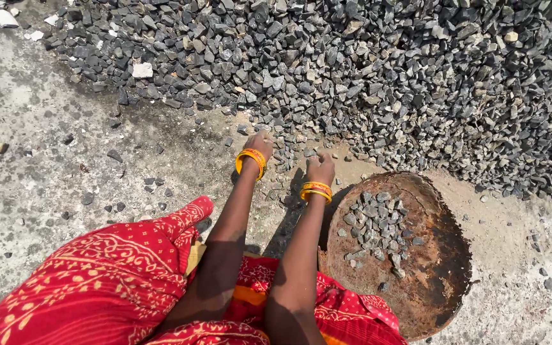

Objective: Picking up small gravel stones by hand and placing them into a shallow metal bowl.

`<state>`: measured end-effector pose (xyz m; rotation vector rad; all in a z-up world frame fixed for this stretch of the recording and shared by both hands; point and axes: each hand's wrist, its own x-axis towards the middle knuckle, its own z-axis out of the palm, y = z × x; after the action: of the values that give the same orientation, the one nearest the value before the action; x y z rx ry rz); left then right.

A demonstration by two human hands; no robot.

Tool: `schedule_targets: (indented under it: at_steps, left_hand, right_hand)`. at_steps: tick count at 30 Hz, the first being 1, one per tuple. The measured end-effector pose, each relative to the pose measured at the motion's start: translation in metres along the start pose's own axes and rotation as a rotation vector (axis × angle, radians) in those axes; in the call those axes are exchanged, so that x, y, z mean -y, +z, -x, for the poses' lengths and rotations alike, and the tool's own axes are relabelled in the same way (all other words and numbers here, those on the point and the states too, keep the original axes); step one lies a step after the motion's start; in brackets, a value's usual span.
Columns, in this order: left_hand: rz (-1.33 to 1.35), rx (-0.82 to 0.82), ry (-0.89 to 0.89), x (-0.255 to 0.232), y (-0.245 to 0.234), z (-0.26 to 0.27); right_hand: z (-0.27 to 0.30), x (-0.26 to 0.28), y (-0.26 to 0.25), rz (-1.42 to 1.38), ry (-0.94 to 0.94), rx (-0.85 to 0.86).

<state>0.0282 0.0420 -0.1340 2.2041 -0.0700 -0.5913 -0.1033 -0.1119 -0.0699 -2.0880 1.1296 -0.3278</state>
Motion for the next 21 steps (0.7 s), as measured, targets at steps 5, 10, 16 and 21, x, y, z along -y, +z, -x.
schedule_targets:
  at_steps: [5, 10, 16, 21]
  left_hand:
    - [-0.127, 0.081, -0.038, -0.018, 0.019, 0.029]
    - [-0.11, 0.161, -0.002, -0.014, 0.041, 0.028]
    - [0.364, 0.289, -0.106, -0.015, 0.025, 0.039]
    - [0.695, 0.357, -0.262, -0.035, 0.01, 0.044]
  right_hand:
    - [0.022, -0.006, 0.046, 0.202, -0.033, 0.005]
    - [0.032, -0.002, 0.067, -0.017, -0.026, -0.028]
    - [0.026, 0.002, 0.062, -0.627, 0.159, 0.152]
    - [0.027, 0.018, 0.06, -0.878, 0.293, 0.134]
